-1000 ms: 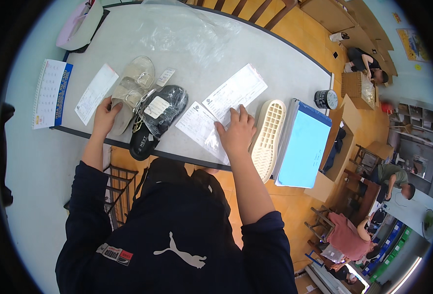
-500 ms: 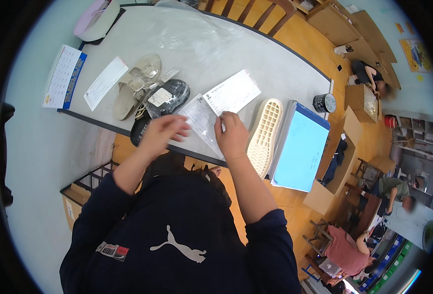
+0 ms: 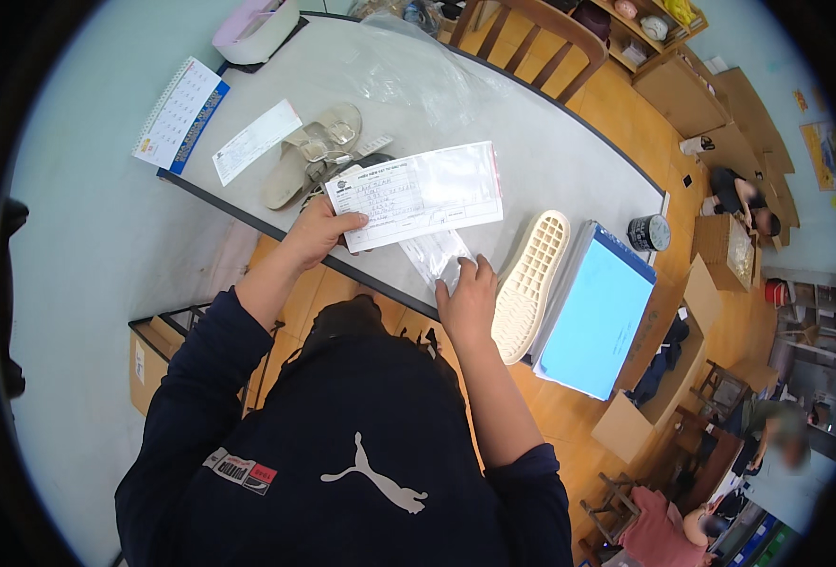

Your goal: The person attaches small tags to the straps of two slide sandals, one white and one dark brown, using their hands. They handle shipping labels and place the tagged slides on a table where other workers are folding clothes.

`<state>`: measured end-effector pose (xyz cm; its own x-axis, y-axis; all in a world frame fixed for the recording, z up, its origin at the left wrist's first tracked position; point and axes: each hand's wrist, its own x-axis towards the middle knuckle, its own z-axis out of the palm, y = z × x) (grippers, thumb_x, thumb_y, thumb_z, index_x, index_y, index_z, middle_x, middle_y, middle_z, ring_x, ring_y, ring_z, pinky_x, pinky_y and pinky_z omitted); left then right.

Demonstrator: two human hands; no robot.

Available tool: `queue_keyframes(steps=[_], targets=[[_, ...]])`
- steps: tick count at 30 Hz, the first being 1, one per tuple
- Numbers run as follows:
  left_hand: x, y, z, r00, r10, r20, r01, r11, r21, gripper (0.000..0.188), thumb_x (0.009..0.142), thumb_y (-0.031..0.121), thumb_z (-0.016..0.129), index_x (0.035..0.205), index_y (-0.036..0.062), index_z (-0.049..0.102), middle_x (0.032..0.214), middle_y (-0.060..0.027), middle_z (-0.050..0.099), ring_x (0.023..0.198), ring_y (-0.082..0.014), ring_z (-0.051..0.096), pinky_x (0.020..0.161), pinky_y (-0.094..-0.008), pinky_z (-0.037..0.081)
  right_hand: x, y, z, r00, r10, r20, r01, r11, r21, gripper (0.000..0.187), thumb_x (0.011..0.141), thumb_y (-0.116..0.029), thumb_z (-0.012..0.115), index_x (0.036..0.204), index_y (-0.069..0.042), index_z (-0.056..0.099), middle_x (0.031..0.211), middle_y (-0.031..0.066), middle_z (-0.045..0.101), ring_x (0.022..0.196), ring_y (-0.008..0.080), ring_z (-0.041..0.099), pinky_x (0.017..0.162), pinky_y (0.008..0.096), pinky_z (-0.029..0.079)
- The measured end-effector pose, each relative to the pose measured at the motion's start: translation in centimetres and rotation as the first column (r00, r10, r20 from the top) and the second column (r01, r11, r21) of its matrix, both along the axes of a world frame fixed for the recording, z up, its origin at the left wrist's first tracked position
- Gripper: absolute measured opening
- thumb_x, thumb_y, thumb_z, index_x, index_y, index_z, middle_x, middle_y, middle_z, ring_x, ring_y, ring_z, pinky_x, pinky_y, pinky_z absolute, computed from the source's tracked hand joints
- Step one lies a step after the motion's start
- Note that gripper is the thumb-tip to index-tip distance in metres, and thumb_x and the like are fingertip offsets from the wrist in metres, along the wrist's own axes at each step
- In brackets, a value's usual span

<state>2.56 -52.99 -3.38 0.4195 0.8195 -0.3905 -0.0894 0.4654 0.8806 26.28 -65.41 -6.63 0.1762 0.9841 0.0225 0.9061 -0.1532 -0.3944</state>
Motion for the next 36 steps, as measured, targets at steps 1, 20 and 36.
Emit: queue_keyframes(steps=[1, 20, 36], targets=[[-0.1, 0.1, 0.4, 1.000, -0.004, 0.000, 0.004, 1.000, 0.021, 0.024, 0.088, 0.006, 0.061, 0.110, -0.0028, 0.062, 0.092, -0.0118, 0.070, 0.071, -0.0178, 0.068, 0.053, -0.0284, 0.052, -0.1, 0.3, 0.1, 1.000, -0.013, 0.015, 0.013, 0.999, -0.051, 0.055, 0.075, -0.019, 0.076, 0.121, 0.000, 0.053, 0.126, 0.0246, 0.050, 0.119, 0.0413, 0.047, 0.098, 0.0458, 0.043], [-2.9, -1.7, 2.0, 0.980, 0.196, 0.023, -0.198, 0.978, 0.070, 0.024, 0.086, 0.004, 0.061, 0.108, -0.0063, 0.062, 0.094, -0.0134, 0.070, 0.072, -0.0168, 0.068, 0.056, -0.0284, 0.054, -0.4, 1.4, 2.1, 0.983, -0.112, 0.146, 0.166, 0.886, -0.433, 0.098, 0.063, -0.034, 0.086, 0.137, 0.004, 0.034, 0.121, 0.0267, 0.047, 0.114, 0.0420, 0.047, 0.101, 0.0434, 0.039], [-5.9, -2.2, 2.1, 0.943, 0.315, 0.106, -0.320, 0.947, 0.024, 0.027, 0.088, 0.001, 0.058, 0.113, -0.0076, 0.055, 0.102, -0.0160, 0.066, 0.080, -0.0221, 0.068, 0.061, -0.0332, 0.057, 0.5, 0.9, 3.0, 0.978, -0.160, 0.135, 0.207, 0.838, -0.506, 0.089, 0.062, -0.040, 0.088, 0.126, 0.003, 0.043, 0.119, 0.0228, 0.049, 0.115, 0.0375, 0.050, 0.098, 0.0397, 0.044]])
